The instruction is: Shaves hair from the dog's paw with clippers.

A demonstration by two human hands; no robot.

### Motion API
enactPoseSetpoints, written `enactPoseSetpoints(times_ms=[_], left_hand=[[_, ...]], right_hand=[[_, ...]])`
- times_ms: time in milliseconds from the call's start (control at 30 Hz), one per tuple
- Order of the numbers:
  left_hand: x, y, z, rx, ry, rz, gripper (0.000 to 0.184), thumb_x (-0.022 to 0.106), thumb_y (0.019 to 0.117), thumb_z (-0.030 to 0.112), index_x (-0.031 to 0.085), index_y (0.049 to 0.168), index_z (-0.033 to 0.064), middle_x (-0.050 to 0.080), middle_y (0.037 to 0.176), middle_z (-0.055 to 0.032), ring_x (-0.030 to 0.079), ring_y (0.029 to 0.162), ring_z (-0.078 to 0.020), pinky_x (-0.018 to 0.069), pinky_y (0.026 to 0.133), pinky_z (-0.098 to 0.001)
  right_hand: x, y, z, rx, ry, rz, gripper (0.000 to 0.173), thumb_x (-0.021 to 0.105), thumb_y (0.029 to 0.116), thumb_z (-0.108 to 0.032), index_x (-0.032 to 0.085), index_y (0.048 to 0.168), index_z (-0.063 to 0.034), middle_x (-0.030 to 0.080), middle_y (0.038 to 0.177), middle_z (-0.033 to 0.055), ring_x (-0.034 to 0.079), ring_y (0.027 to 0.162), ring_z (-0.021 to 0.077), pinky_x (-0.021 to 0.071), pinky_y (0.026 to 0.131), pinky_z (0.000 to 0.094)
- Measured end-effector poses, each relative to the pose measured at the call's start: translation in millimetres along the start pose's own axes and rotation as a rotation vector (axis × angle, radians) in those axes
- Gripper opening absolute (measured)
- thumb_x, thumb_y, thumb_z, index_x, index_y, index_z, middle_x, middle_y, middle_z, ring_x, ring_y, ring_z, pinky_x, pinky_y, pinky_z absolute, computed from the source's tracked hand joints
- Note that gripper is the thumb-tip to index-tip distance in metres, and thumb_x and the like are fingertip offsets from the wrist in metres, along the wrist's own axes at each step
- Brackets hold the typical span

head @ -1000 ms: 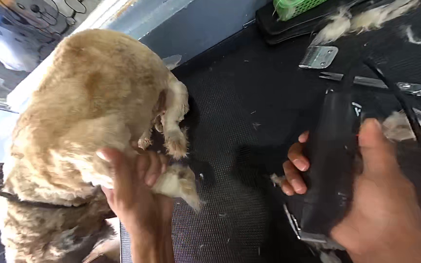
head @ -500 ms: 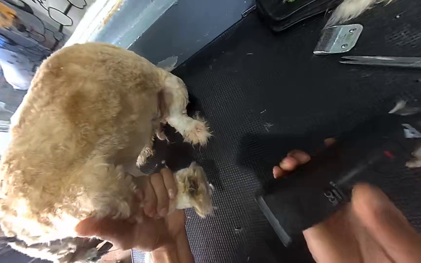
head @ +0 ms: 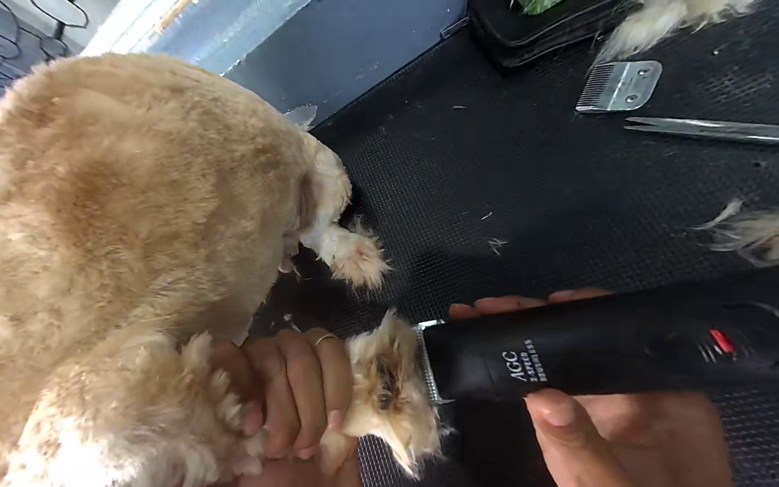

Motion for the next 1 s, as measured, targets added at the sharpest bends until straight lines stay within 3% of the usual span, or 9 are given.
enactPoseSetpoints(times_ms=[167,300,467,567,667,800,1000], left_hand=[[1,-2,-2,-0.049,-0.044,-0.068,0.047,0.064,0.0932,0.048,0.066,0.090,0.0010,0.062,0.065,-0.0047,0.063,0.060,-0.0164,0.0547,0.064,-0.0305],[16,5,4,-0.028,-0.028,-0.053,0.038,0.063,0.0954,0.036,0.064,0.083,0.0004,0.060,0.061,-0.0045,0.063,0.056,-0.0147,0.0541,0.059,-0.0266],[12,8,15,-0.060,-0.034,-0.100,0.044,0.062,0.0949,0.046,0.066,0.086,0.0022,0.060,0.063,-0.0028,0.062,0.058,-0.0150,0.0539,0.061,-0.0292],[14,14,22,-0.059,-0.039,-0.096,0.048,0.058,0.0977,0.047,0.065,0.084,0.0019,0.059,0.060,-0.0025,0.062,0.055,-0.0142,0.0533,0.058,-0.0274],[17,17,24,-0.046,-0.034,-0.067,0.049,0.058,0.0981,0.048,0.065,0.083,0.0019,0.057,0.058,-0.0026,0.061,0.054,-0.0145,0.0528,0.056,-0.0279],[19,18,16,-0.035,0.021,0.027,0.051,0.061,0.0957,0.052,0.065,0.082,0.0037,0.055,0.056,-0.0005,0.058,0.050,-0.0126,0.0513,0.054,-0.0276],[16,27,19,-0.028,-0.026,0.128,0.047,0.060,0.0967,0.049,0.065,0.084,0.0035,0.052,0.055,0.0005,0.054,0.046,-0.0113,0.0480,0.048,-0.0259]], right_hand=[[5,8,-4,-0.014,-0.026,-0.077,0.049,0.076,0.0918,-0.017,0.049,0.133,-0.0154,0.069,0.127,0.0114,0.069,0.116,0.0312,0.0617,0.096,0.0419],[12,10,-10,-0.006,0.018,-0.126,0.051,0.075,0.0924,-0.018,0.047,0.134,-0.0134,0.069,0.127,0.0139,0.069,0.116,0.0335,0.0607,0.098,0.0453],[32,18,-17,0.022,0.049,-0.217,0.046,0.078,0.0902,-0.018,0.055,0.129,-0.0079,0.073,0.121,0.0140,0.071,0.113,0.0311,0.0621,0.096,0.0433],[39,20,-16,0.051,0.188,-0.137,0.043,0.079,0.0883,-0.014,0.058,0.125,-0.0046,0.073,0.118,0.0189,0.072,0.110,0.0335,0.0619,0.095,0.0456],[36,20,-21,-0.012,0.109,0.117,0.042,0.083,0.0828,-0.017,0.064,0.120,-0.0134,0.076,0.111,0.0093,0.075,0.101,0.0242,0.0646,0.087,0.0394],[23,15,-40,-0.182,-0.202,0.184,0.051,0.084,0.0839,-0.018,0.055,0.125,-0.0256,0.075,0.114,-0.0095,0.073,0.106,0.0107,0.0623,0.093,0.0278],[14,-14,-44,-0.165,-0.290,0.031,0.048,0.077,0.0890,-0.007,0.057,0.131,-0.0150,0.071,0.120,-0.0071,0.067,0.115,0.0078,0.0557,0.102,0.0304]])
Point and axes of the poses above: each hand's wrist, its own y-axis towards the middle knuckle, its own x-axis out of the palm, z = x × y, the point moved 3 cm from there along y, towards the middle knuckle
